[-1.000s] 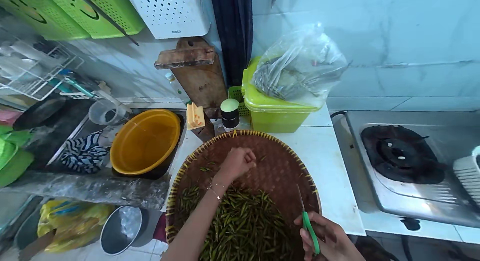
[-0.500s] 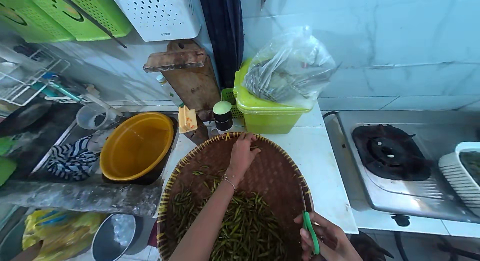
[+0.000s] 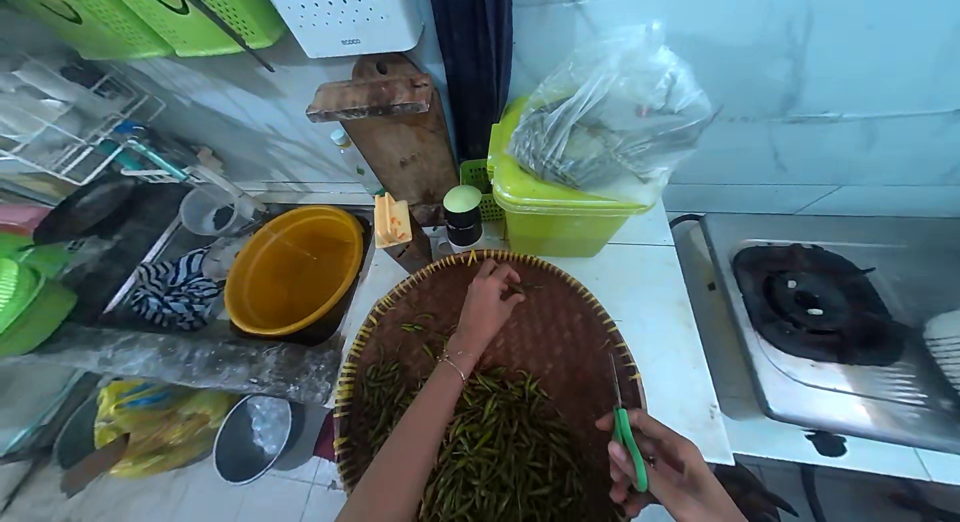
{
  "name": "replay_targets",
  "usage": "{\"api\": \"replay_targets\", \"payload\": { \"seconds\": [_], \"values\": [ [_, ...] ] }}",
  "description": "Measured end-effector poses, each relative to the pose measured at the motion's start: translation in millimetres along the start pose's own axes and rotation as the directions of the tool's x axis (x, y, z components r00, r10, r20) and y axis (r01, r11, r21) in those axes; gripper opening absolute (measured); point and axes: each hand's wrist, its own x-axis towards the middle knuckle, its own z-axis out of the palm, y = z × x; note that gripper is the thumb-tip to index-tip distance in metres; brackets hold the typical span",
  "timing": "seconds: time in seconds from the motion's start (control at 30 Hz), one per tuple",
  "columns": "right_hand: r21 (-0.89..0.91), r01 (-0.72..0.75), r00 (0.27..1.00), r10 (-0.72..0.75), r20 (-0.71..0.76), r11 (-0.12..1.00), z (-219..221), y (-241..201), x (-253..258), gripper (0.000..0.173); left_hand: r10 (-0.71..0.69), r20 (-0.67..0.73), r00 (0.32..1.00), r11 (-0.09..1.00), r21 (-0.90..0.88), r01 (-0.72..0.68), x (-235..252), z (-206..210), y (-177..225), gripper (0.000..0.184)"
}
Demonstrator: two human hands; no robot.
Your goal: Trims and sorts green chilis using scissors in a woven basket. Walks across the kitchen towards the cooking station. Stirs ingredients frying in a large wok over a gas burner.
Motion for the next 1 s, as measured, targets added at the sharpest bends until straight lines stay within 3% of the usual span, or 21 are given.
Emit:
{"api": "replay_targets", "payload": {
  "seconds": [0.13,0.2,0.33,0.47,0.57,0.63,0.7,0.73,0.8,0.87,0.93,1.0],
  "values": [
    [0.009,0.002,1.000,-0.002,0.009,1.000,1,1,3,0.027,-0.088,0.066,0.994,0.995,0.044,0.085,-20,-22,-4,0.028],
    [0.009,0.004,1.000,-0.004,0.009,1.000,0,-1,4,0.028,-0.132,0.181,0.975,0.990,0.063,0.122,-36,-34,-6,0.026],
    [0.016,0.004,1.000,-0.004,0.002,1.000,0,-2,5,0.028,-0.270,0.523,0.809,0.959,0.226,0.174,-67,-41,-8,0.034],
    [0.004,0.001,1.000,-0.001,0.012,1.000,4,-3,9,0.028,-0.337,0.603,0.723,0.923,0.363,0.127,-75,-38,6,0.027],
    [0.002,0.011,1.000,-0.011,0.017,1.000,8,-6,11,0.028,-0.330,0.593,0.734,0.915,0.391,0.096,-73,-39,12,0.025],
    [0.015,0.022,0.999,-0.023,0.042,1.000,8,-8,12,0.031,-0.259,0.486,0.834,0.955,0.259,0.146,-77,-41,10,0.026],
    [0.051,0.002,0.994,-0.008,0.110,0.999,7,-9,14,0.041,-0.166,0.265,0.950,0.981,-0.056,0.187,-84,-40,7,0.021],
    [0.070,-0.012,0.989,0.002,0.150,0.997,8,-10,14,0.045,-0.151,0.163,0.975,0.951,-0.246,0.189,-88,-39,8,0.017],
    [0.074,-0.052,0.973,0.033,0.230,0.996,15,-9,15,0.048,-0.197,0.072,0.978,0.806,-0.556,0.204,-96,-40,15,0.014],
    [0.029,-0.096,0.949,0.083,0.305,0.995,25,-8,14,0.045,-0.286,0.058,0.956,0.638,-0.733,0.236,-105,-41,26,0.015],
    [-0.002,-0.128,0.923,0.120,0.366,0.992,35,-4,14,0.043,-0.349,0.071,0.934,0.507,-0.824,0.252,-119,-39,34,0.016],
    [0.013,-0.145,0.909,0.128,0.397,0.989,42,4,14,0.042,-0.371,0.092,0.924,0.445,-0.856,0.264,-133,-36,38,0.016]
  ]
}}
